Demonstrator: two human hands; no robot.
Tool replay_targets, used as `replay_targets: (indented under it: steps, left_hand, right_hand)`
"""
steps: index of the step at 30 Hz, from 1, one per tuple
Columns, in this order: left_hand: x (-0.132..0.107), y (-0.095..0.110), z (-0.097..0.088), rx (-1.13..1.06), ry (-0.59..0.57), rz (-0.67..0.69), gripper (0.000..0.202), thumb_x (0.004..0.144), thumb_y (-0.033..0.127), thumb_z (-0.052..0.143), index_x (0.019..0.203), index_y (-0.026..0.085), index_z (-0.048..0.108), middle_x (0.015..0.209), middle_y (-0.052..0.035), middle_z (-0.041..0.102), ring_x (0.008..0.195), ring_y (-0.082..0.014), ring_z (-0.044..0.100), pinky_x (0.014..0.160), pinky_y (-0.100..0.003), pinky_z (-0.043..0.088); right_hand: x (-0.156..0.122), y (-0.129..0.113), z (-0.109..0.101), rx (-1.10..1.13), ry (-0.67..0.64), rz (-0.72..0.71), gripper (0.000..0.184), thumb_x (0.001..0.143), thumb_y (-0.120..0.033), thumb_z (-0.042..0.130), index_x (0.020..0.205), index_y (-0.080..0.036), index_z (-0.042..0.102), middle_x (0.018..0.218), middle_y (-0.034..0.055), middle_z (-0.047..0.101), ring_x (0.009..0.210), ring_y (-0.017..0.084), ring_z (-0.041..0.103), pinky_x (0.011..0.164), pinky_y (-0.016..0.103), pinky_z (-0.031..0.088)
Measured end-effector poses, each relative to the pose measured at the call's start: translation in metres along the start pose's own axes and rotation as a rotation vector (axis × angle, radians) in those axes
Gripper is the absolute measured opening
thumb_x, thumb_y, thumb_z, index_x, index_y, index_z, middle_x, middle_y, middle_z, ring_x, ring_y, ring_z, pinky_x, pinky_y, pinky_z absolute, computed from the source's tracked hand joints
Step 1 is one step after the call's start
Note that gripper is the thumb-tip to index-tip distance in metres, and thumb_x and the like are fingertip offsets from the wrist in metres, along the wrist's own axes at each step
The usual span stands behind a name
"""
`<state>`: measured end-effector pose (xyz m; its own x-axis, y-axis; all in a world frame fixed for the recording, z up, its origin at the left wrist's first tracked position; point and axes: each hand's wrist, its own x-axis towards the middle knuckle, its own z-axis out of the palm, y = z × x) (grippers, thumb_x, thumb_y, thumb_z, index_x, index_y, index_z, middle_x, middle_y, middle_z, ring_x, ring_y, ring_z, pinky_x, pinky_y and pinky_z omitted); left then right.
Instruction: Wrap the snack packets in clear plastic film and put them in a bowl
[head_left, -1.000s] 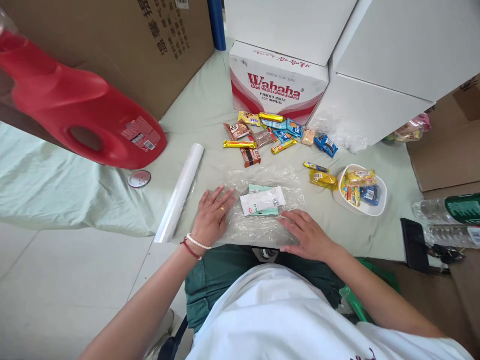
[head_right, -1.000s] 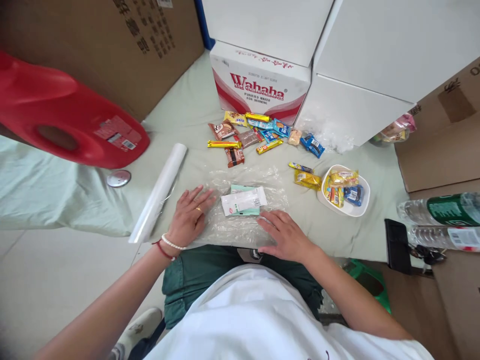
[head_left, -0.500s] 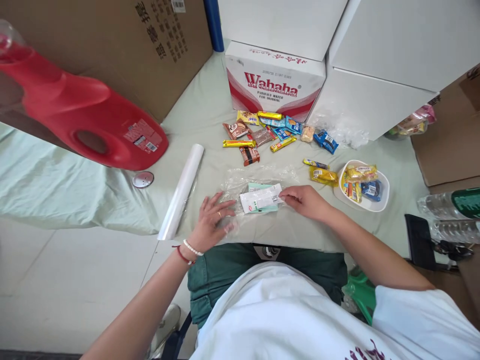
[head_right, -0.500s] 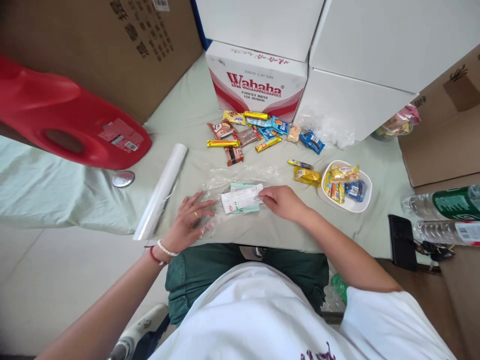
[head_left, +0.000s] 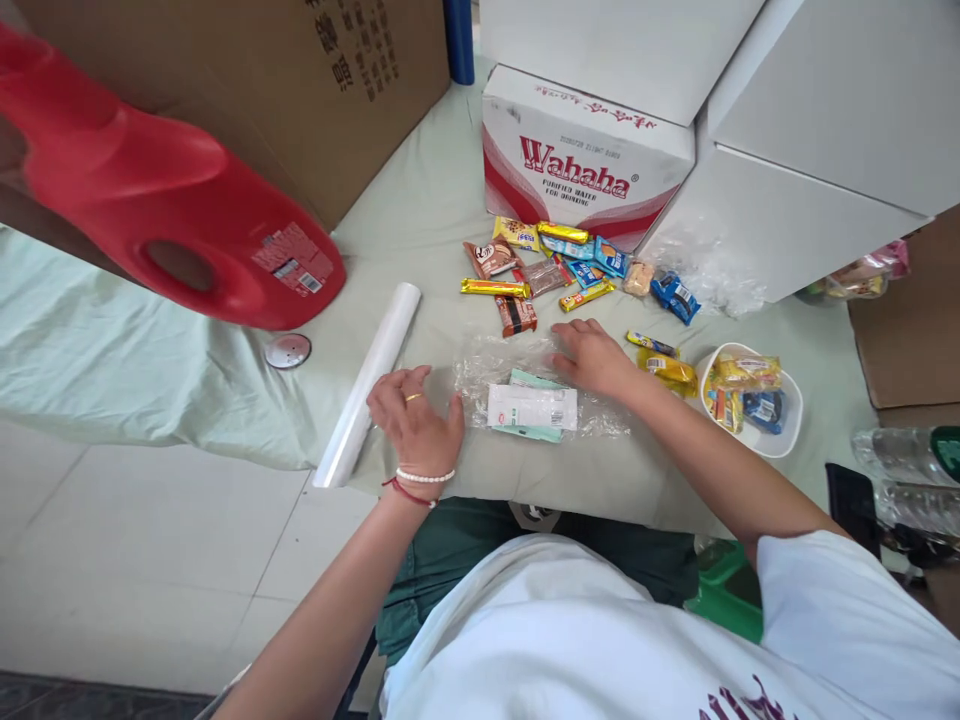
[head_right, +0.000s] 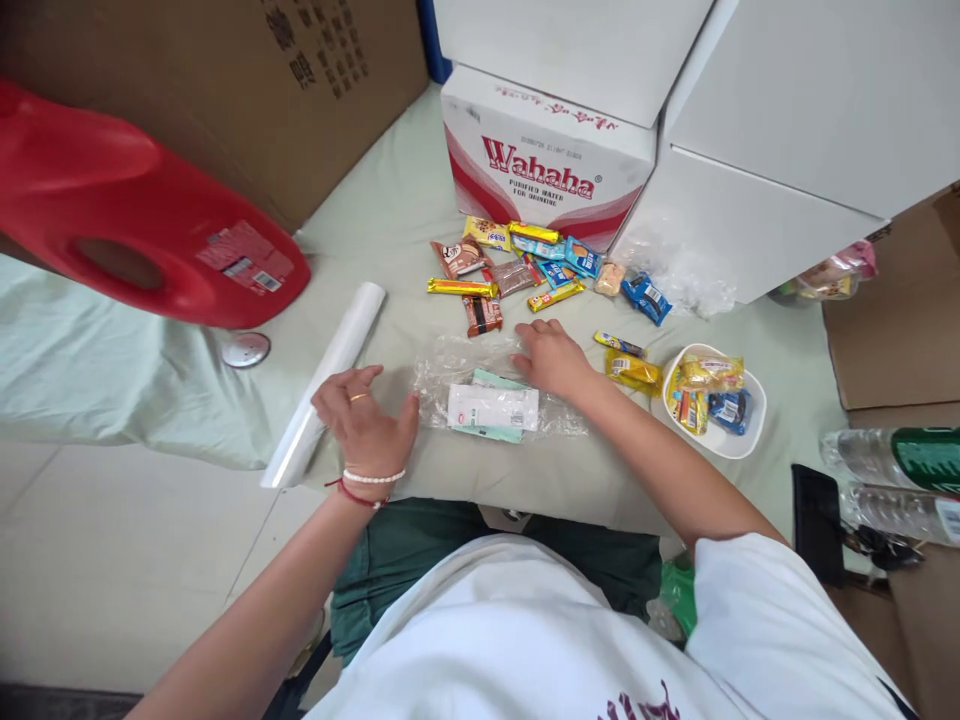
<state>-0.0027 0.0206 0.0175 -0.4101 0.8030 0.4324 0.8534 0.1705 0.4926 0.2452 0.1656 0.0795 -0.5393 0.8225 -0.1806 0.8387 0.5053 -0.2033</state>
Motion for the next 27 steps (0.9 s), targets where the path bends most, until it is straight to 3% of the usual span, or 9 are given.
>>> replay_targets:
  steps: [3, 5, 7, 9, 13, 17, 19, 23, 27]
  left_hand:
    - [-0.02, 0.003, -0.016, -0.004, 0.013, 0.097, 0.032, 0.093, 0.026, 0.056, 0.12, 0.02, 0.071, 0.115, -0.0168, 0.064, 0.118, -0.0363, 0.056, 0.109, -0.061, 0.037]
    - [-0.032, 0.011, -0.02, -0.063, -0.133, 0.296, 0.035, 0.093, 0.021, 0.052, 0.12, 0.028, 0.074, 0.11, -0.0113, 0.07, 0.112, -0.0316, 0.061, 0.104, -0.055, 0.04]
    - [-0.037, 0.025, -0.017, -0.11, -0.34, 0.468, 0.047, 0.093, 0.017, 0.049, 0.131, 0.033, 0.072, 0.12, -0.0073, 0.075, 0.11, -0.0281, 0.064, 0.096, -0.049, 0.043]
    - [-0.036, 0.04, -0.009, -0.095, -0.496, 0.518, 0.053, 0.094, 0.014, 0.046, 0.139, 0.031, 0.068, 0.136, -0.0059, 0.073, 0.11, -0.0277, 0.064, 0.088, -0.047, 0.044]
    - [-0.028, 0.058, 0.007, 0.008, -0.594, 0.502, 0.048, 0.097, 0.013, 0.044, 0.136, 0.024, 0.071, 0.147, -0.0059, 0.067, 0.104, -0.0295, 0.064, 0.081, -0.049, 0.044]
    - [-0.03, 0.057, 0.012, 0.025, -0.607, 0.494, 0.043, 0.098, 0.015, 0.046, 0.128, 0.023, 0.075, 0.141, -0.0088, 0.071, 0.104, -0.03, 0.065, 0.082, -0.05, 0.047]
    - [-0.033, 0.051, 0.012, 0.001, -0.612, 0.47, 0.041, 0.096, 0.015, 0.049, 0.126, 0.023, 0.076, 0.138, -0.0098, 0.072, 0.106, -0.0301, 0.067, 0.084, -0.05, 0.049]
    - [-0.036, 0.032, 0.013, -0.185, -0.602, 0.389, 0.047, 0.09, 0.011, 0.049, 0.127, 0.025, 0.074, 0.142, -0.006, 0.07, 0.112, -0.0261, 0.069, 0.093, -0.048, 0.055]
    - [-0.027, 0.007, 0.015, -0.382, -0.43, 0.108, 0.04, 0.092, 0.017, 0.046, 0.122, 0.024, 0.073, 0.135, -0.0059, 0.073, 0.119, -0.0219, 0.069, 0.103, -0.042, 0.056]
  right_hand:
    - [0.021, -0.011, 0.009, -0.001, -0.091, 0.036, 0.065, 0.093, -0.043, 0.072, 0.147, -0.012, 0.055, 0.123, 0.019, 0.069, 0.118, 0.035, 0.054, 0.096, 0.04, 0.046]
    - [0.031, -0.015, 0.012, 0.008, -0.13, 0.073, 0.055, 0.089, -0.038, 0.075, 0.137, -0.014, 0.063, 0.108, 0.0154, 0.073, 0.113, 0.033, 0.057, 0.09, 0.036, 0.045]
    - [0.035, -0.016, 0.009, 0.062, -0.165, 0.081, 0.032, 0.09, -0.029, 0.072, 0.12, -0.016, 0.072, 0.096, 0.0102, 0.074, 0.101, 0.027, 0.062, 0.083, 0.031, 0.043]
    - [0.033, -0.017, 0.002, 0.152, -0.185, 0.047, 0.017, 0.093, -0.024, 0.067, 0.105, -0.017, 0.077, 0.089, 0.0054, 0.073, 0.085, 0.02, 0.062, 0.076, 0.027, 0.04]
    - [0.005, -0.022, -0.012, 0.227, -0.084, -0.172, 0.021, 0.099, -0.023, 0.058, 0.105, -0.018, 0.078, 0.088, 0.0028, 0.07, 0.075, 0.015, 0.057, 0.073, 0.027, 0.038]
    - [-0.039, -0.033, 0.004, 0.054, -0.006, -0.463, 0.027, 0.105, -0.026, 0.052, 0.099, -0.02, 0.077, 0.105, 0.01, 0.066, 0.093, 0.022, 0.054, 0.08, 0.033, 0.04]
    - [-0.056, -0.038, 0.023, -0.04, 0.046, -0.497, 0.028, 0.105, -0.02, 0.048, 0.106, -0.019, 0.076, 0.111, 0.0127, 0.065, 0.1, 0.026, 0.05, 0.086, 0.038, 0.04]
    - [-0.074, -0.042, 0.06, -0.091, 0.077, -0.458, 0.043, 0.103, -0.009, 0.042, 0.14, -0.016, 0.063, 0.109, 0.0129, 0.063, 0.098, 0.027, 0.048, 0.09, 0.04, 0.043]
    - [-0.078, -0.047, 0.073, -0.097, 0.05, -0.429, 0.06, 0.101, -0.007, 0.044, 0.157, -0.027, 0.05, 0.11, 0.0099, 0.061, 0.102, 0.027, 0.049, 0.092, 0.039, 0.043]
